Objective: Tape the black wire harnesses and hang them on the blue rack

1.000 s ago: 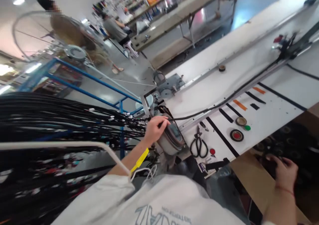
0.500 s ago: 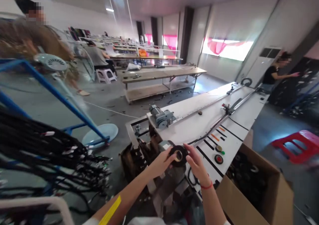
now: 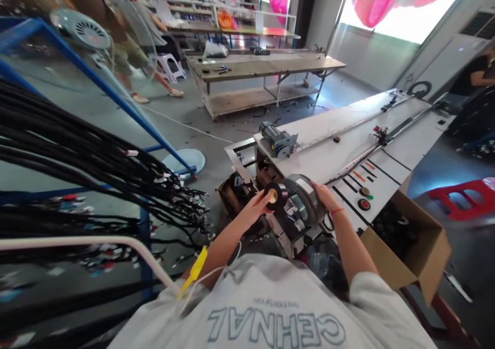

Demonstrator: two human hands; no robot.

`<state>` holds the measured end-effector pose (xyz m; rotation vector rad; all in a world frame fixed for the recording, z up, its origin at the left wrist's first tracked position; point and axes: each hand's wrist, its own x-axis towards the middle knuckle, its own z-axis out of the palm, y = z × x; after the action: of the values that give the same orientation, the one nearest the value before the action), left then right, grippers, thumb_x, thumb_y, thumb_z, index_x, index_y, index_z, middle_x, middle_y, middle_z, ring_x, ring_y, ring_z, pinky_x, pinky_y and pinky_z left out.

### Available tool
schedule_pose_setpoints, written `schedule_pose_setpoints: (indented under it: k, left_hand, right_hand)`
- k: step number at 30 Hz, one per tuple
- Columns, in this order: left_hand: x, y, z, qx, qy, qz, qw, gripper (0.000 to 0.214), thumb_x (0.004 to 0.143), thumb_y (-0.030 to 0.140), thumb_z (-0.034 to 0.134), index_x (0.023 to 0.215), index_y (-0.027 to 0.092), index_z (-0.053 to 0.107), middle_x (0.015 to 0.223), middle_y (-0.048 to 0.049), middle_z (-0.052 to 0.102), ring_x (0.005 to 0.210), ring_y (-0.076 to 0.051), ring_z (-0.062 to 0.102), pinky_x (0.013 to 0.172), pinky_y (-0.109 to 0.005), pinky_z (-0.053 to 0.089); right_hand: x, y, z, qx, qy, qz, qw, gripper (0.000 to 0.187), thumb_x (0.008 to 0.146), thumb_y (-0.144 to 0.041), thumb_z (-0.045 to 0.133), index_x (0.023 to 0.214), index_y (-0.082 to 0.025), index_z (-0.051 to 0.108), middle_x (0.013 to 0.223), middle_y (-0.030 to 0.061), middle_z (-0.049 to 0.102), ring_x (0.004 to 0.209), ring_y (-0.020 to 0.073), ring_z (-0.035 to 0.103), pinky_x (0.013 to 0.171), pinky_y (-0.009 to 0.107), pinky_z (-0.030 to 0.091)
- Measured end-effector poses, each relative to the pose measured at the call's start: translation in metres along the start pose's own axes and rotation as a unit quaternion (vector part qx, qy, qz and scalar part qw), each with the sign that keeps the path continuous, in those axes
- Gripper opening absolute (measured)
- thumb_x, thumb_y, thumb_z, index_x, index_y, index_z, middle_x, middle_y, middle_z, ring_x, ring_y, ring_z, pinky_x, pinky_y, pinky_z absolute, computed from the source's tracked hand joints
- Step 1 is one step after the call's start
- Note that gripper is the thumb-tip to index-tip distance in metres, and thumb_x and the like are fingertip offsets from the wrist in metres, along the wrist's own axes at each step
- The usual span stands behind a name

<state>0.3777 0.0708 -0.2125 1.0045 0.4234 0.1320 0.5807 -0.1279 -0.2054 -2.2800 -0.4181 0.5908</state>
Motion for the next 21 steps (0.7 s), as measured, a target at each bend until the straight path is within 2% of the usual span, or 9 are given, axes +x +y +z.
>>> schedule_pose_setpoints:
  k: [2, 4, 5, 7, 10, 12, 15, 18, 21]
  left_hand:
    - [-0.001, -0.002, 0.000, 0.008, -0.013, 0.020, 1.000, 0.065, 0.064, 0.060, 0.079, 0.108, 0.017, 0.061, 0.091, -0.0039, 0.069, 0.071, -0.014, 0.066, 0.061, -0.023, 0.054]
    - [-0.004, -0.002, 0.001, 0.042, 0.004, 0.077, 0.996, 0.068, 0.064, 0.063, 0.077, 0.111, 0.018, 0.058, 0.095, -0.0041, 0.067, 0.077, -0.016, 0.066, 0.063, -0.024, 0.054]
    - [-0.006, -0.002, 0.001, 0.075, 0.021, 0.117, 0.990, 0.067, 0.066, 0.063, 0.076, 0.111, 0.018, 0.057, 0.097, -0.0041, 0.067, 0.079, -0.016, 0.065, 0.065, -0.024, 0.054]
    - [-0.011, 0.002, 0.001, 0.162, 0.051, 0.195, 0.966, 0.059, 0.072, 0.060, 0.073, 0.111, 0.018, 0.058, 0.097, -0.0037, 0.066, 0.083, -0.016, 0.064, 0.071, -0.026, 0.053]
    - [-0.018, 0.009, 0.002, 0.267, 0.051, 0.261, 0.926, 0.045, 0.079, 0.053, 0.070, 0.105, 0.017, 0.062, 0.092, -0.0031, 0.064, 0.082, -0.016, 0.062, 0.076, -0.028, 0.052]
    - [-0.021, 0.013, 0.003, 0.274, 0.027, 0.281, 0.919, 0.045, 0.079, 0.052, 0.070, 0.107, 0.017, 0.062, 0.095, -0.0044, 0.063, 0.084, -0.017, 0.062, 0.078, -0.030, 0.052]
    - [-0.023, 0.015, 0.004, 0.216, -0.044, 0.280, 0.935, 0.068, 0.073, 0.055, 0.075, 0.127, 0.019, 0.054, 0.121, -0.0100, 0.059, 0.109, -0.024, 0.059, 0.095, -0.035, 0.049]
    - [-0.025, 0.015, 0.005, 0.141, -0.134, 0.229, 0.954, 0.094, 0.070, 0.054, 0.078, 0.146, 0.023, 0.034, 0.141, -0.0126, 0.049, 0.127, -0.029, 0.050, 0.109, -0.041, 0.040]
    - [-0.027, 0.013, 0.004, 0.108, -0.174, 0.194, 0.959, 0.096, 0.072, 0.049, 0.079, 0.149, 0.025, 0.028, 0.142, -0.0124, 0.049, 0.129, -0.029, 0.050, 0.112, -0.044, 0.036]
  right_hand:
    - [-0.010, -0.026, 0.002, -0.037, 0.082, -0.089, 0.992, 0.044, 0.091, -0.052, 0.043, 0.076, -0.017, 0.065, 0.078, 0.0120, 0.064, 0.089, 0.0287, 0.060, 0.082, 0.039, 0.047]
    - [-0.036, -0.049, 0.010, -0.011, 0.157, -0.213, 0.964, 0.039, 0.093, -0.049, 0.044, 0.097, -0.017, 0.065, 0.098, 0.0131, 0.065, 0.099, 0.0274, 0.058, 0.087, 0.039, 0.046]
    - [-0.052, -0.058, 0.015, 0.020, 0.162, -0.263, 0.951, 0.039, 0.094, -0.049, 0.044, 0.106, -0.018, 0.063, 0.105, 0.0126, 0.064, 0.100, 0.0257, 0.058, 0.086, 0.038, 0.047]
    - [-0.081, -0.072, 0.027, 0.085, 0.103, -0.310, 0.941, 0.041, 0.093, -0.050, 0.050, 0.120, -0.020, 0.057, 0.113, 0.0103, 0.062, 0.093, 0.0218, 0.060, 0.079, 0.034, 0.050]
    - [-0.104, -0.082, 0.048, 0.157, 0.014, -0.286, 0.945, 0.045, 0.084, -0.050, 0.066, 0.117, -0.021, 0.059, 0.104, 0.0064, 0.065, 0.080, 0.0186, 0.060, 0.069, 0.029, 0.051]
    - [-0.106, -0.083, 0.060, 0.233, -0.010, -0.229, 0.945, 0.041, 0.083, -0.052, 0.068, 0.106, -0.019, 0.063, 0.092, 0.0045, 0.066, 0.075, 0.0179, 0.059, 0.066, 0.028, 0.051]
    - [-0.103, -0.082, 0.073, 0.380, -0.072, -0.119, 0.914, 0.044, 0.078, -0.058, 0.071, 0.095, -0.018, 0.066, 0.088, 0.0046, 0.067, 0.069, 0.0164, 0.060, 0.059, 0.026, 0.051]
    - [-0.106, -0.080, 0.079, 0.445, -0.130, -0.056, 0.884, 0.050, 0.071, -0.062, 0.075, 0.091, -0.018, 0.068, 0.084, 0.0041, 0.067, 0.061, 0.0144, 0.058, 0.053, 0.024, 0.049]
    - [-0.110, -0.076, 0.078, 0.394, -0.145, -0.078, 0.904, 0.050, 0.074, -0.063, 0.072, 0.091, -0.017, 0.068, 0.081, 0.0033, 0.067, 0.060, 0.0145, 0.059, 0.055, 0.025, 0.049]
